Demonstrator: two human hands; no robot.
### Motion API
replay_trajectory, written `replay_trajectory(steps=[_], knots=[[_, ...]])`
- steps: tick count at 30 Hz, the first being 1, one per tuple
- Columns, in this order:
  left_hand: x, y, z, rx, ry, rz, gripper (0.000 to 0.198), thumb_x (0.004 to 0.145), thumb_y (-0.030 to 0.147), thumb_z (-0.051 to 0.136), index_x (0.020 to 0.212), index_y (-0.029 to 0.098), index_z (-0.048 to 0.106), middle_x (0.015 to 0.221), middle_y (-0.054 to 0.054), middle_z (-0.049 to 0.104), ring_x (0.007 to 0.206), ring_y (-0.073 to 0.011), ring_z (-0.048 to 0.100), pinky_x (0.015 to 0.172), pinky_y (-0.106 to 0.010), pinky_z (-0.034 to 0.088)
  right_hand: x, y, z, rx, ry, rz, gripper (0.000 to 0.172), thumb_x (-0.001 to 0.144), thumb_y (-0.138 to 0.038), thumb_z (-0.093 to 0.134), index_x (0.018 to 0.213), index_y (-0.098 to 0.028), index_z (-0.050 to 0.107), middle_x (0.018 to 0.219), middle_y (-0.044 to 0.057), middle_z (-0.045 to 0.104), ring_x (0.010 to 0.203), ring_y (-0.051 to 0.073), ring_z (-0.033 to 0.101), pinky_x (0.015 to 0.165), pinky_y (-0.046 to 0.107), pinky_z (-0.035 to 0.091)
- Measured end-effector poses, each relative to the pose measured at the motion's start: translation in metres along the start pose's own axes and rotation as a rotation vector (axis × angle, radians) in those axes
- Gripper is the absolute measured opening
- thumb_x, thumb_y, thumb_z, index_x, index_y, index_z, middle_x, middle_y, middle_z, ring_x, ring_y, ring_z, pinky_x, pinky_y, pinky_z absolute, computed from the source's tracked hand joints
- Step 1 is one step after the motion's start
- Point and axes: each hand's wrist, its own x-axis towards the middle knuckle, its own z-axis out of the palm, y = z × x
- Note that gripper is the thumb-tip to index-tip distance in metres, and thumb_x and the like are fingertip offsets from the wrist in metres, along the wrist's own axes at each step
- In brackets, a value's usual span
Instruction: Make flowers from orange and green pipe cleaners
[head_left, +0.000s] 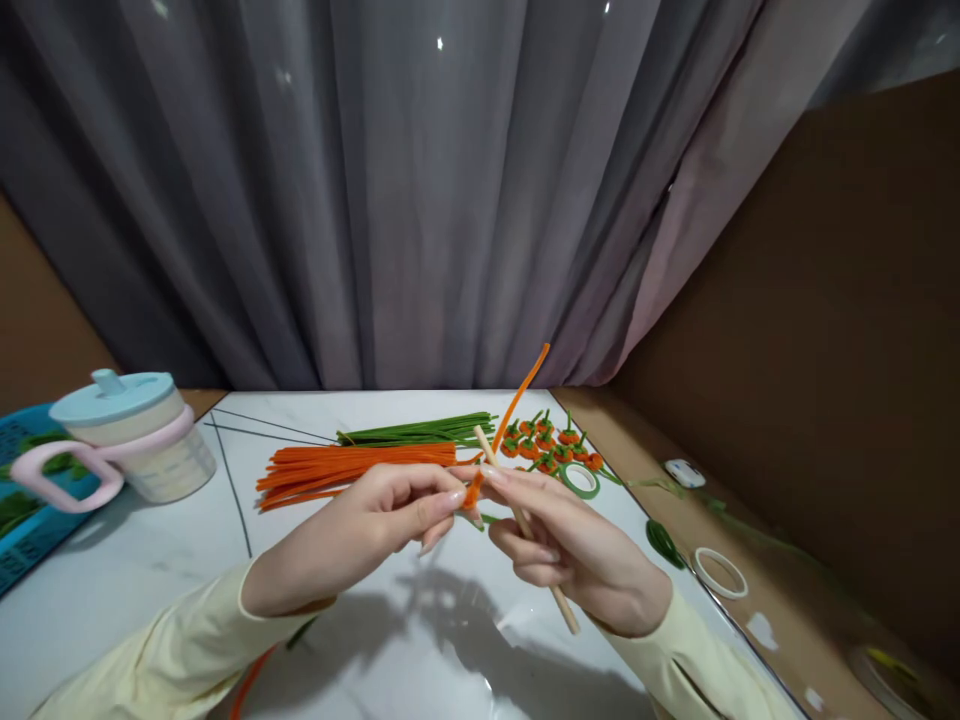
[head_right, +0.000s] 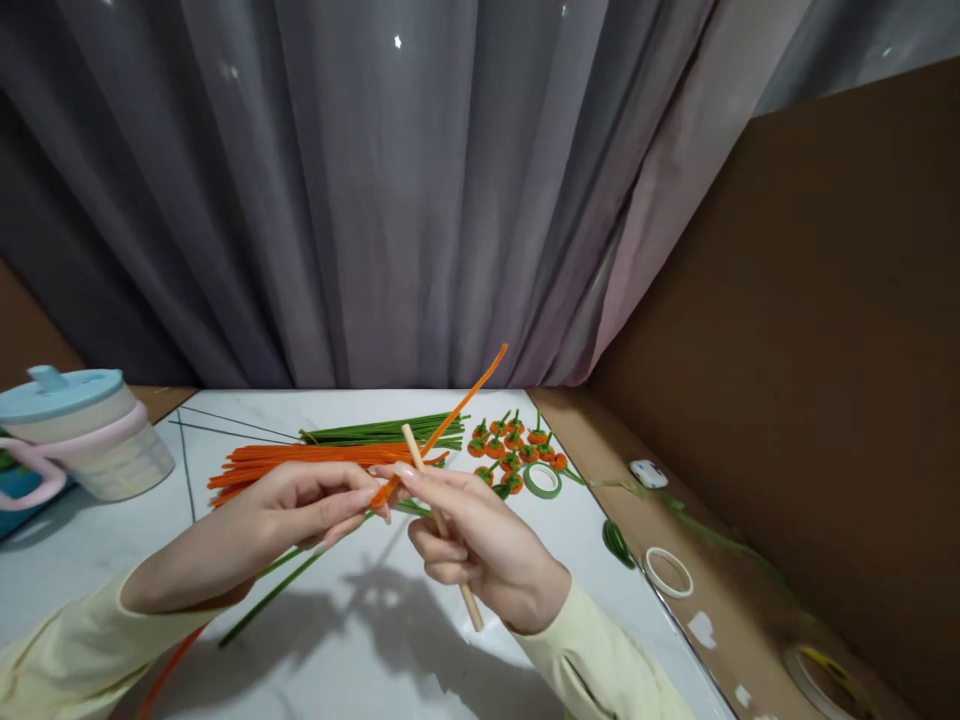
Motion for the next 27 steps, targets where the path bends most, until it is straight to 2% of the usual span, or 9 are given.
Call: replay_trajectory(steps=[3,5,10,17,22,25,27], knots=[[-0.001,-0.003,0.004,0.093,0.005,-0.007,0.036,0.091,0.040,0.044,0.065,0.015,0.048,0.064,0.004,0.041,0.060,-0.0089,0.036,0.055,-0.021,0.028,0.006,0.005,-0.003,0.054,0.075,-0.054,0.021,0.076,-0.032,0.069,0.077,-0.014,0.059,0.049,-0.011,0.025,0.039,0.001,0.010,0.032,0.014,0.004],[-0.001,-0.003,0.005,0.110,0.024,-0.018,0.035,0.091,0.042,0.041,0.070,0.016,0.051,0.063,0.004,0.039,0.058,-0.0091,0.034,0.053,-0.021,0.028,0.007,0.007,-0.004,0.025,0.128,-0.126,0.027,0.076,-0.034,0.070,0.067,-0.014,0.054,0.047,-0.011,0.024,0.038,0.001,0.009,0.032,0.015,0.005],[-0.001,-0.004,0.007,0.106,0.039,-0.060,0.035,0.091,0.046,0.040,0.088,0.017,0.060,0.059,0.005,0.028,0.053,-0.0085,0.026,0.047,-0.021,0.021,0.003,0.008,-0.002,-0.139,0.256,-0.343,0.030,0.080,-0.036,0.066,0.064,-0.014,0.053,0.044,-0.011,0.024,0.038,0.001,0.013,0.035,0.017,0.009],[0.001,-0.004,0.004,-0.114,-0.022,-0.084,0.034,0.090,0.045,0.045,0.090,0.016,0.062,0.055,0.007,0.023,0.048,-0.0069,0.020,0.043,-0.020,0.018,0.000,0.010,-0.002,-0.308,0.364,-0.467,0.031,0.078,-0.039,0.067,0.063,-0.013,0.059,0.042,-0.009,0.027,0.039,0.003,0.018,0.038,0.021,0.013],[0.001,-0.009,0.008,-0.259,-0.084,-0.081,0.031,0.089,0.041,0.048,0.097,0.015,0.063,0.055,0.007,0.023,0.047,-0.0060,0.018,0.042,-0.018,0.018,-0.001,0.009,-0.007,-0.357,0.324,-0.485,0.030,0.079,-0.041,0.066,0.070,-0.013,0.063,0.043,-0.009,0.026,0.040,0.003,0.018,0.038,0.021,0.014],[0.001,-0.013,0.012,-0.286,-0.089,-0.062,0.032,0.089,0.041,0.049,0.098,0.014,0.064,0.053,0.008,0.022,0.046,-0.0058,0.017,0.041,-0.018,0.017,-0.002,0.004,-0.010,-0.322,0.229,-0.422,0.032,0.080,-0.042,0.064,0.068,-0.012,0.061,0.044,-0.010,0.024,0.040,0.002,0.015,0.038,0.020,0.011],[0.002,-0.014,0.014,-0.251,-0.045,-0.041,0.033,0.088,0.041,0.049,0.098,0.014,0.065,0.053,0.008,0.023,0.046,-0.0059,0.018,0.042,-0.019,0.017,-0.003,0.000,-0.011,-0.332,0.176,-0.359,0.033,0.083,-0.043,0.061,0.069,-0.013,0.060,0.045,-0.010,0.023,0.040,0.003,0.015,0.037,0.020,0.010]])
